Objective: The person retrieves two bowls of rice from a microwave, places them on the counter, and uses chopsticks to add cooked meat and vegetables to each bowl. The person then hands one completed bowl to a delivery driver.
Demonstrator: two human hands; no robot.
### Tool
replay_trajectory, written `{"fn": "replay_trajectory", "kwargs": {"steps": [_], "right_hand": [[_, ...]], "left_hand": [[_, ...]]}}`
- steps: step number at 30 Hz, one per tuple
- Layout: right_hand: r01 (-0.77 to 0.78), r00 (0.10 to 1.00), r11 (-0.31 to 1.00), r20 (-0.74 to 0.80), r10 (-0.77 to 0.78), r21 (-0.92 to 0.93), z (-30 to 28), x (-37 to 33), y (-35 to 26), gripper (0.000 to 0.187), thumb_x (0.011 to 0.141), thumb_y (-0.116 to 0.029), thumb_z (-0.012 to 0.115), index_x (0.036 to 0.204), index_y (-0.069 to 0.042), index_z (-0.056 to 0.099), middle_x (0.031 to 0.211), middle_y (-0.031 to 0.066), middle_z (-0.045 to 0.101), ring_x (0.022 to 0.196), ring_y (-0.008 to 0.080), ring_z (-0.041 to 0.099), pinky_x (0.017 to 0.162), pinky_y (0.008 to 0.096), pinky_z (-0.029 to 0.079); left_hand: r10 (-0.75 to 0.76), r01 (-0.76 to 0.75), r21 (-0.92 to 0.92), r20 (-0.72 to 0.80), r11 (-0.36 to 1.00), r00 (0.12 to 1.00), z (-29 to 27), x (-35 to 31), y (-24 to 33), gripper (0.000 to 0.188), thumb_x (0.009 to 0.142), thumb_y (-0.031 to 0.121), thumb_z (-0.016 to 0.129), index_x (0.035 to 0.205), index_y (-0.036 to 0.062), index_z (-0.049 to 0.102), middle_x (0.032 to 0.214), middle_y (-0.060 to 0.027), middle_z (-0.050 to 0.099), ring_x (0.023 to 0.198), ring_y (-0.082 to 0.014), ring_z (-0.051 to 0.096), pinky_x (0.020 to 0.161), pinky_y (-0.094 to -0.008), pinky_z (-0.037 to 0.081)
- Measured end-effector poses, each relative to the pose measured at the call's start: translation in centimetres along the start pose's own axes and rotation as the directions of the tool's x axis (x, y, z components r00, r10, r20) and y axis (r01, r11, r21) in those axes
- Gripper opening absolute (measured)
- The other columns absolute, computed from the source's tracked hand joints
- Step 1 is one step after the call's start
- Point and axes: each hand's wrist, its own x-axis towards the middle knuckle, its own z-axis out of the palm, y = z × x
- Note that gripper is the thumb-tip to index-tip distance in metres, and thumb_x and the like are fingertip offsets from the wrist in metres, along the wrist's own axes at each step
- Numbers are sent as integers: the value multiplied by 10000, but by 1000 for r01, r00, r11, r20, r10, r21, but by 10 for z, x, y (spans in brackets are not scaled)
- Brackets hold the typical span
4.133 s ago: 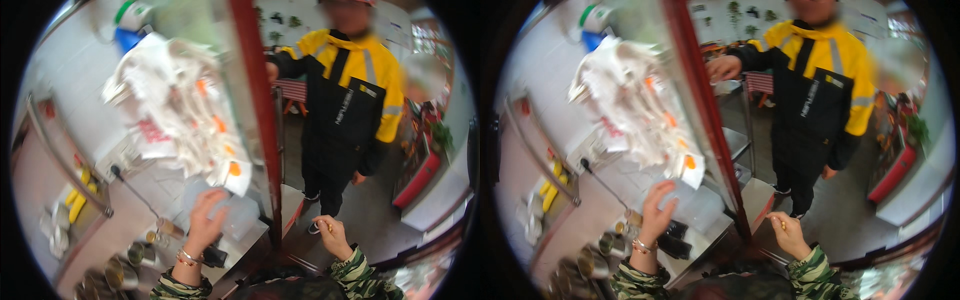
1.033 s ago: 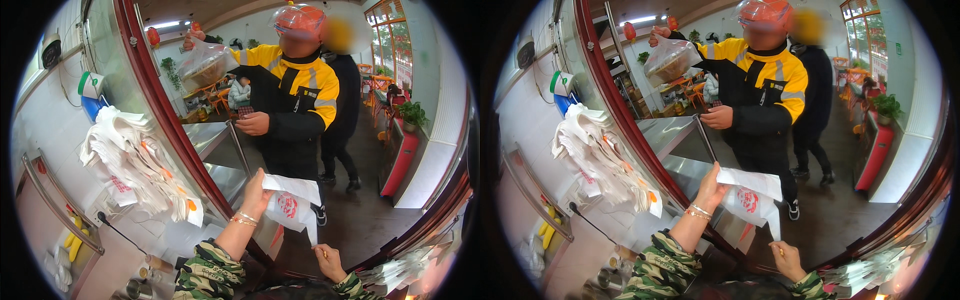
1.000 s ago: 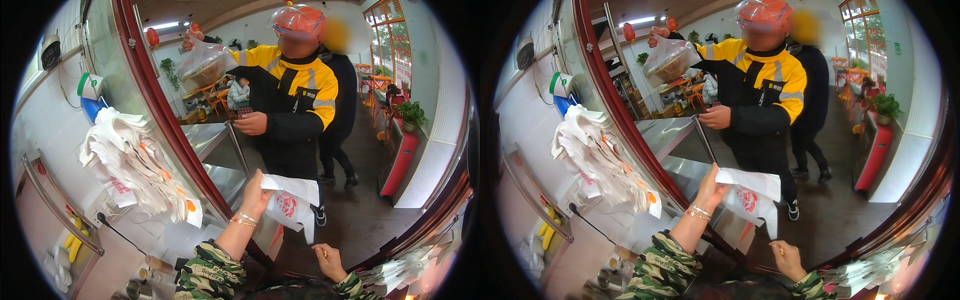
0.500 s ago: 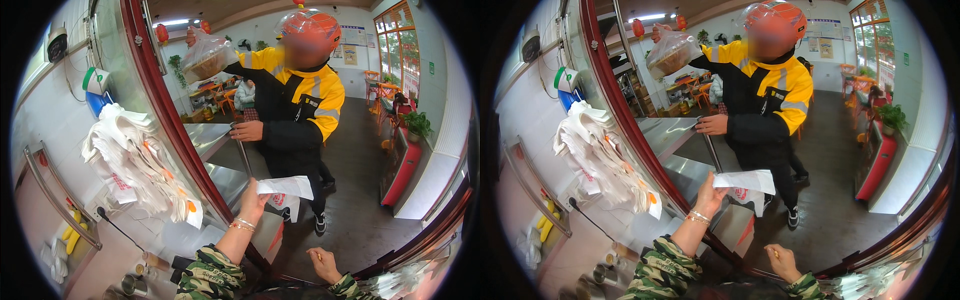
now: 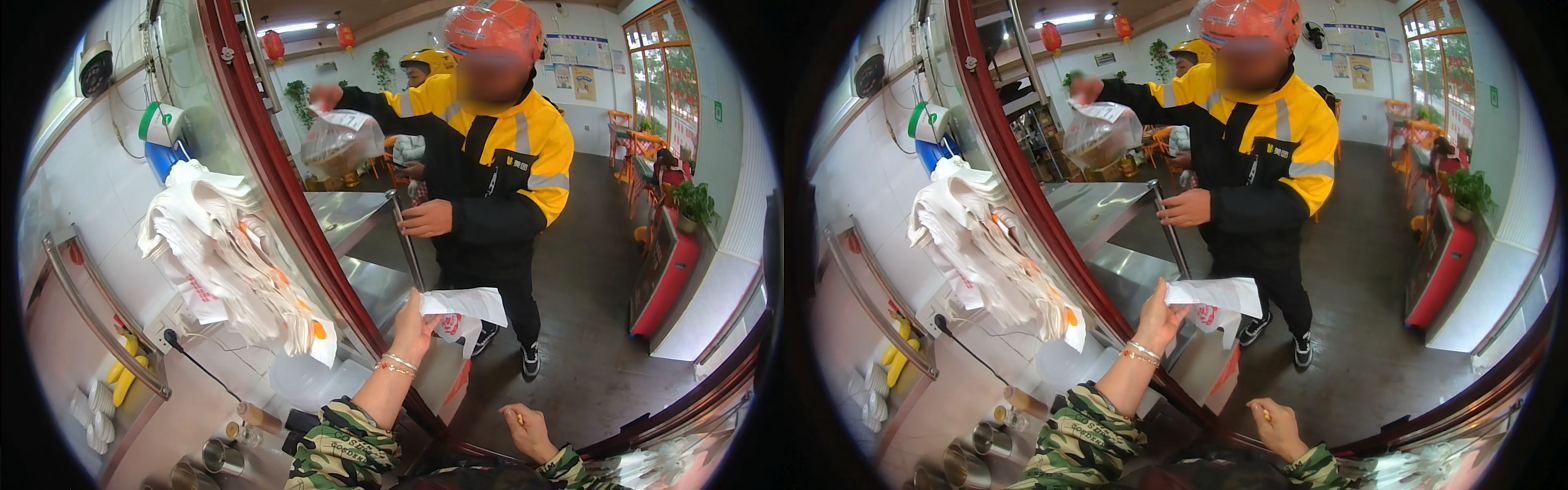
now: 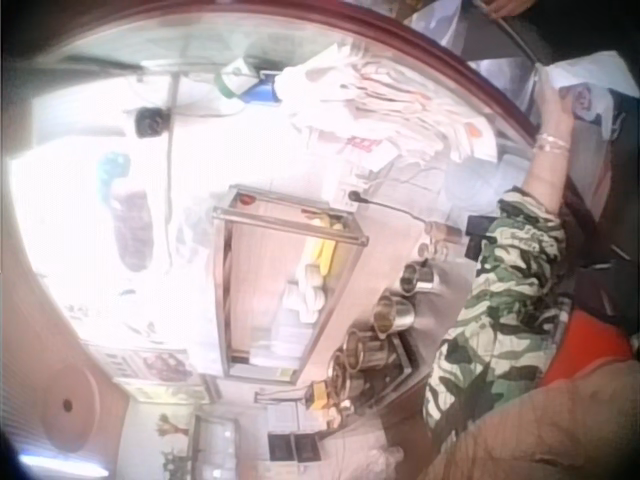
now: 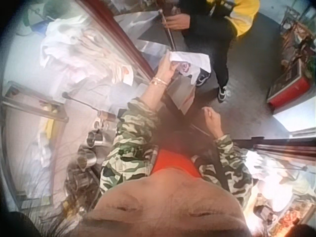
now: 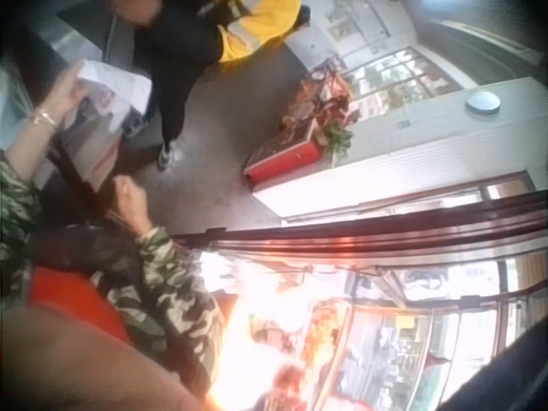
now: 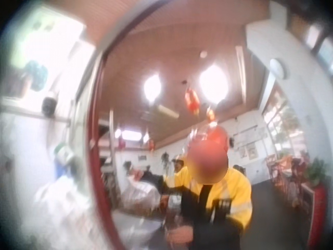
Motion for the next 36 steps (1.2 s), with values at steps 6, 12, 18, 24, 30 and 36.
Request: {"fn": "replay_trajectory", "kwargs": {"steps": [6, 12, 18, 24, 30, 36], "right_hand": [[1, 1000, 1000, 3, -1, 3, -1, -1, 0, 139, 862, -145, 530, 872, -36, 616, 608, 119, 560, 526, 222, 573, 510, 293, 433], [60, 998, 997, -31, -59, 39, 1, 0, 0, 141, 874, -122, 516, 857, -17, 608, 532, 44, 473, 474, 80, 424, 463, 245, 363], [28, 1000, 999, 2, -28, 28, 0, -1, 1, 144, 872, -139, 520, 868, -28, 612, 561, 67, 504, 492, 130, 477, 482, 263, 389], [-12, 999, 1000, 50, 12, 4, 2, -3, 6, 156, 867, -171, 528, 888, -46, 618, 619, 117, 564, 536, 229, 571, 519, 300, 437], [-21, 997, 1000, 70, 19, 22, 4, -2, 11, 149, 868, -169, 526, 891, -53, 617, 628, 124, 568, 549, 237, 577, 525, 304, 440], [-21, 996, 1000, 92, 19, 18, 2, 2, 12, 145, 867, -168, 527, 897, -55, 614, 653, 131, 581, 572, 244, 588, 542, 306, 448]], "left_hand": [[4, -4, 2, -11, 1000, 1000, 0, -1, -2, 269, 902, 356, 480, 995, 103, 489, 1004, -42, 551, 957, -189, 523, 857, -397, 408], [0, 0, 4, -9, 1000, 1000, -3, -1, -4, 269, 901, 355, 483, 992, 103, 491, 1011, -40, 551, 973, -188, 521, 857, -393, 411], [8, -8, 4, -14, 1000, 1000, -7, -4, -5, 263, 901, 349, 483, 997, 105, 492, 1025, -41, 550, 991, -190, 517, 868, -392, 406], [31, -31, 33, 8, 999, 999, -3, -11, -6, 271, 906, 355, 471, 991, 99, 496, 1054, -53, 548, 1003, -208, 527, 859, -390, 414], [-74, 53, 134, 151, 989, 986, -3, -35, -24, 330, 922, 365, 422, 877, 67, 556, 1140, -99, 540, 991, -226, 544, 817, -364, 435], [-245, 186, 264, 214, 947, 946, -23, -66, -39, 316, 933, 338, 397, 911, 63, 551, 1077, -88, 571, 940, -214, 557, 819, -357, 438]]}}
